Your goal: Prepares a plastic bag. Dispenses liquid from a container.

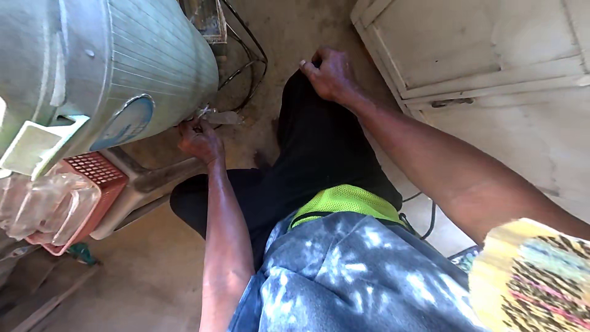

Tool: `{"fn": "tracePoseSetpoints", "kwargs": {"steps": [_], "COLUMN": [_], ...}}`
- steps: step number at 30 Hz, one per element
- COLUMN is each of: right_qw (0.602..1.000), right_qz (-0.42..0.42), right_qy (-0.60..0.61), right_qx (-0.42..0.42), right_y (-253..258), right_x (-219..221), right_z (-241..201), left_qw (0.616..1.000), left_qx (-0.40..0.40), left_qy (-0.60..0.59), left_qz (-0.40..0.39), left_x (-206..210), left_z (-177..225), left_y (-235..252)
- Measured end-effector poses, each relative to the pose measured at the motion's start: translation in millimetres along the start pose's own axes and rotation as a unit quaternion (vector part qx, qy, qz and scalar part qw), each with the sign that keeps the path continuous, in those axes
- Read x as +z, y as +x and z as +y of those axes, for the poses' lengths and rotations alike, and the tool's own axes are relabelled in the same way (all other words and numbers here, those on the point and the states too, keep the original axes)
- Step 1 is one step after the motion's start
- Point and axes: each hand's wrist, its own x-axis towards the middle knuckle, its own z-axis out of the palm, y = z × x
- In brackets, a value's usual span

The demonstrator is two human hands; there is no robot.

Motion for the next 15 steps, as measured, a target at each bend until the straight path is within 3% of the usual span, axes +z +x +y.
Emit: {"fn": "tracePoseSetpoints", "kwargs": {"steps": [10, 15], "right_qw": [1.000, 1.000], "right_qz": [0.002, 0.022], "right_qy": [0.001, -0.014], "right_qx": [0.002, -0.015], "right_y": [0, -9], "right_x": [0, 1], "right_z": [-2, -2], "left_qw": [1.000, 0.998], "left_qx": [0.015, -0.033], "left_qy": [-0.011, -0.010], "left_qz": [0.013, -0.047], "left_x": [0, -9], "left_z": [-1, 7], "left_y": [1, -2]}}
